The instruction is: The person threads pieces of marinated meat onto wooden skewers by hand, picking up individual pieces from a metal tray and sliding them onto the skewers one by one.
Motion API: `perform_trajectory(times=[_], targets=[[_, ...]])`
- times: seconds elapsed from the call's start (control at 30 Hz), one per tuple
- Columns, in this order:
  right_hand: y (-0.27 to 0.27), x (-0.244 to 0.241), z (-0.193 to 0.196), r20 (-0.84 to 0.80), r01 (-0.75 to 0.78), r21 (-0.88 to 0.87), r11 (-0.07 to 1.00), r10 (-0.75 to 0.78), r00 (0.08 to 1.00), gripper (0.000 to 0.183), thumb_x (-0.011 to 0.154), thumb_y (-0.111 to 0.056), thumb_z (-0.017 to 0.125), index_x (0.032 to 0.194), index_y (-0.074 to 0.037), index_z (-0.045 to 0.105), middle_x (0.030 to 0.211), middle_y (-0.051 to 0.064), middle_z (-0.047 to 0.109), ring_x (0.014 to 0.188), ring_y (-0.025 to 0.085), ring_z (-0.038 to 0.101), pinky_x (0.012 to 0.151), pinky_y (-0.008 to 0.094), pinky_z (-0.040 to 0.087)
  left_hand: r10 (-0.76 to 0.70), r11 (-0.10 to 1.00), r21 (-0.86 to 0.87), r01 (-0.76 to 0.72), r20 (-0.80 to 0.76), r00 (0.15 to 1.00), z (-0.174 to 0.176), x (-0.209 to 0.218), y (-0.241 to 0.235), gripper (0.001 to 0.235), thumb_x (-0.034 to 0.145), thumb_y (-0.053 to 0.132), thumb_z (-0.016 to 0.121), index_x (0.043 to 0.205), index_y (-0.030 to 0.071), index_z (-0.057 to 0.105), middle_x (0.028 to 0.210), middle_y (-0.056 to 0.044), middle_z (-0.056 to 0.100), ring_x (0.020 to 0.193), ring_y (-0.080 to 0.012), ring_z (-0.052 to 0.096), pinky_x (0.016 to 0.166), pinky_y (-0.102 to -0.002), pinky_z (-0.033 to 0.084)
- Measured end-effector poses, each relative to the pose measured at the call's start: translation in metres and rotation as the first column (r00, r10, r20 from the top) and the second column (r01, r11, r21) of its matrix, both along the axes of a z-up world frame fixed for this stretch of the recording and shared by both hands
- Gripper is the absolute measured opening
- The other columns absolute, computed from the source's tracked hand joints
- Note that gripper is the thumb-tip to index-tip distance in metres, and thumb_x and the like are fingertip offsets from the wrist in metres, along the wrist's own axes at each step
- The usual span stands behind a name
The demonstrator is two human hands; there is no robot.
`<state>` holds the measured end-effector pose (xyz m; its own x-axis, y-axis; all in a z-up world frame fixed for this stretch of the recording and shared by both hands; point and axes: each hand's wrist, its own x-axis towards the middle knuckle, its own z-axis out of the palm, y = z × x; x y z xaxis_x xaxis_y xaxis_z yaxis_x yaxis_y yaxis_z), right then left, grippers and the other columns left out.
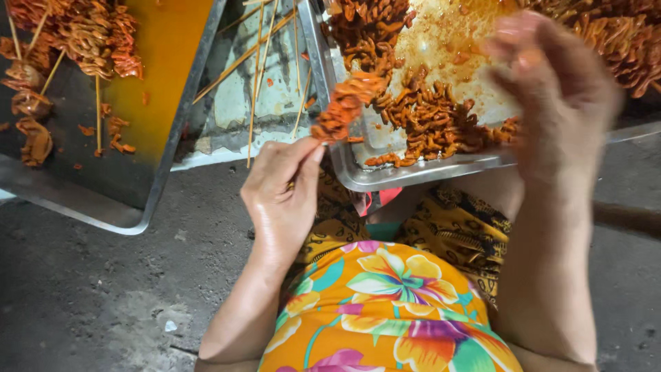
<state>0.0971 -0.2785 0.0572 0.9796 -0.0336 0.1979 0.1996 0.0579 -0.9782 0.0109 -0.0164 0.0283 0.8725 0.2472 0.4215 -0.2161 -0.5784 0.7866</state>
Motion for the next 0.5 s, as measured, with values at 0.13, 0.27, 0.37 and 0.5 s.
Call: perform_trajectory(times=[0.13,0.27,0.37,0.5], targets=[[-0.02,-0.001,0.001,-0.01,0.137,-0.414,0.9,-0.155,0.988,0.018,0.108,-0.013,0.072,0.124,-0.006,0.074,0.118,0.008,0.076,0.098,0.011,0.071,0.085,0.023,0.055,0.011,1.0,-0.028,-0.011,-0.022,1.0,0.0,-0.001,0.008,0.014,0.097,0.0,0.079,0.11,0.002,0.074,0.088,-0.007,0.065,0.077,-0.0148,0.062,0.072,-0.027,0.051],[-0.001,-0.01,0.001,0.125,0.047,-0.761,0.647,0.075,0.989,0.025,0.091,-0.008,0.076,0.116,-0.006,0.074,0.11,0.011,0.074,0.1,0.021,0.072,0.085,0.032,0.057,0.027,0.999,-0.018,-0.028,-0.024,0.999,0.0,-0.004,0.012,0.014,0.097,0.0,0.079,0.109,0.002,0.074,0.087,-0.007,0.065,0.076,-0.0143,0.061,0.072,-0.026,0.05],[0.017,-0.014,0.004,0.265,0.117,-0.897,0.426,0.307,0.914,0.034,0.078,-0.01,0.086,0.11,-0.004,0.076,0.107,0.02,0.073,0.096,0.033,0.07,0.081,0.041,0.058,0.031,0.999,-0.036,-0.031,-0.015,0.999,0.001,-0.004,0.014,0.014,0.097,0.0,0.079,0.11,0.002,0.074,0.088,-0.006,0.065,0.076,-0.0135,0.061,0.071,-0.025,0.05],[0.027,-0.007,-0.01,0.142,-0.055,-0.851,0.522,0.329,0.934,0.022,0.088,-0.007,0.083,0.109,-0.008,0.076,0.105,0.014,0.075,0.093,0.027,0.071,0.08,0.037,0.057,0.012,0.999,-0.053,-0.014,-0.038,0.999,0.003,-0.008,0.015,0.015,0.097,0.0,0.079,0.111,0.002,0.074,0.087,-0.006,0.065,0.076,-0.0125,0.06,0.07,-0.025,0.049]])
